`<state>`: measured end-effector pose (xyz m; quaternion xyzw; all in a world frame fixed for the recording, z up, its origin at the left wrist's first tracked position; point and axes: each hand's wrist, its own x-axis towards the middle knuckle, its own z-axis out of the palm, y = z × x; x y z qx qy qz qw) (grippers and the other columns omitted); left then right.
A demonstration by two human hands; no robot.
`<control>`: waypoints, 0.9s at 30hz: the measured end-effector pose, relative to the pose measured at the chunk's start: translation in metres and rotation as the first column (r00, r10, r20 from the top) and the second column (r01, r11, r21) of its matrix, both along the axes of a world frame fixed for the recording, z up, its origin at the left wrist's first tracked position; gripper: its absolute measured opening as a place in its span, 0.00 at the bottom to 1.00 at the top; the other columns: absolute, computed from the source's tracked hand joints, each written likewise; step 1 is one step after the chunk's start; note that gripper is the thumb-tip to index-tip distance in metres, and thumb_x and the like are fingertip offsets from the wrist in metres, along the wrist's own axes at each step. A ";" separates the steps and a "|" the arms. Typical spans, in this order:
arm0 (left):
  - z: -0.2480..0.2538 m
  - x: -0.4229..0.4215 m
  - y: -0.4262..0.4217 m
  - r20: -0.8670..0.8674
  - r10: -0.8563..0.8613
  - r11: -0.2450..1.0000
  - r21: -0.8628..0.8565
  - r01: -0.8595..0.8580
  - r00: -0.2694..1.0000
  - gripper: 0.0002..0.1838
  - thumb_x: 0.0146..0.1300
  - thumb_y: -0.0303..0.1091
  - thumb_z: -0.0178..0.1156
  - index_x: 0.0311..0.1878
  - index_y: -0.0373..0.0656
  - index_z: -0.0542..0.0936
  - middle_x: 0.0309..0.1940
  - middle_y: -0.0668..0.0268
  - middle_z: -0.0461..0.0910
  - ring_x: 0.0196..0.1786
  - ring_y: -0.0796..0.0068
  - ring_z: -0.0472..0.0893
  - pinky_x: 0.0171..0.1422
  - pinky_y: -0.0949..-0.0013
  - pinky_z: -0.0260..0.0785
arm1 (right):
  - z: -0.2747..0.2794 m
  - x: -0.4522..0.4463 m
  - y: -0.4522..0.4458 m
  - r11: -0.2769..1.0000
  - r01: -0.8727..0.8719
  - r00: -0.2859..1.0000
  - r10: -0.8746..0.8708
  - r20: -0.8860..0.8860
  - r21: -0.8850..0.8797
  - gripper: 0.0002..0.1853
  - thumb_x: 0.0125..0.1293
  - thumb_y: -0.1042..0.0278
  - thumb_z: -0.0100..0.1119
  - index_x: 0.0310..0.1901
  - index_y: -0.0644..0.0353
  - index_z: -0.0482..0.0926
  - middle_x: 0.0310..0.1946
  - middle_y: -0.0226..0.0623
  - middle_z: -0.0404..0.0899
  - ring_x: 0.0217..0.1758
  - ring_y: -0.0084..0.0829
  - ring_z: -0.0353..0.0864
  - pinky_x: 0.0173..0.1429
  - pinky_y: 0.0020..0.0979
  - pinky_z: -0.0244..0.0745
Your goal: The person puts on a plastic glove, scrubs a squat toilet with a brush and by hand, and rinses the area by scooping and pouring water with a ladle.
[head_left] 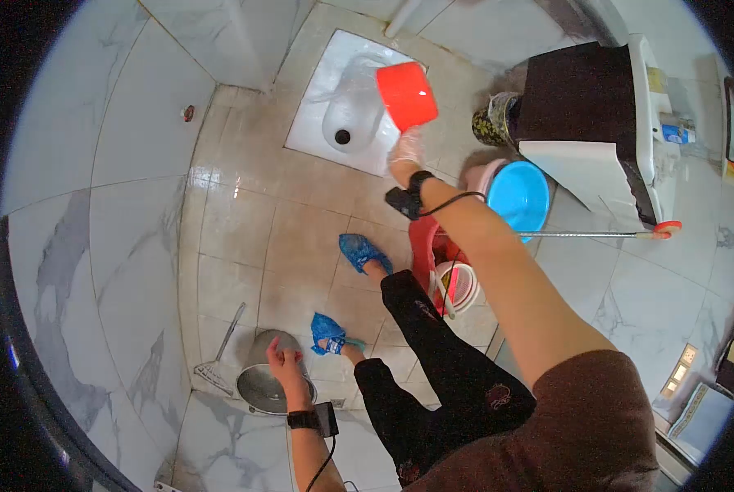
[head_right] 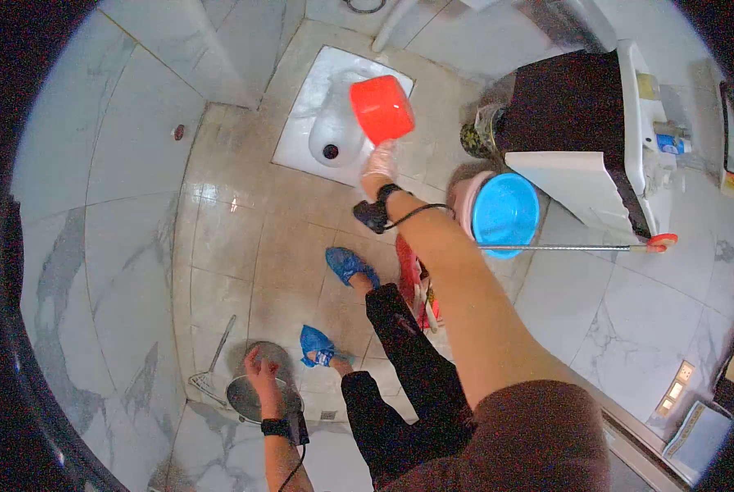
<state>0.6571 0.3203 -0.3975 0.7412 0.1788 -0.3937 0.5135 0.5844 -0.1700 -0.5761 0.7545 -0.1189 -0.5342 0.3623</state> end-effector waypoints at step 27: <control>0.050 -0.044 0.174 0.051 -0.154 0.988 -0.016 0.155 0.987 0.22 0.47 0.18 0.48 0.49 0.39 0.66 0.17 0.70 0.66 0.20 0.80 0.66 0.26 0.77 0.63 | 0.127 -0.074 0.454 -0.042 -0.067 -0.467 -0.882 -0.068 0.997 0.18 0.48 0.65 0.54 0.41 0.56 0.66 0.26 0.46 0.72 0.30 0.44 0.73 0.33 0.40 0.68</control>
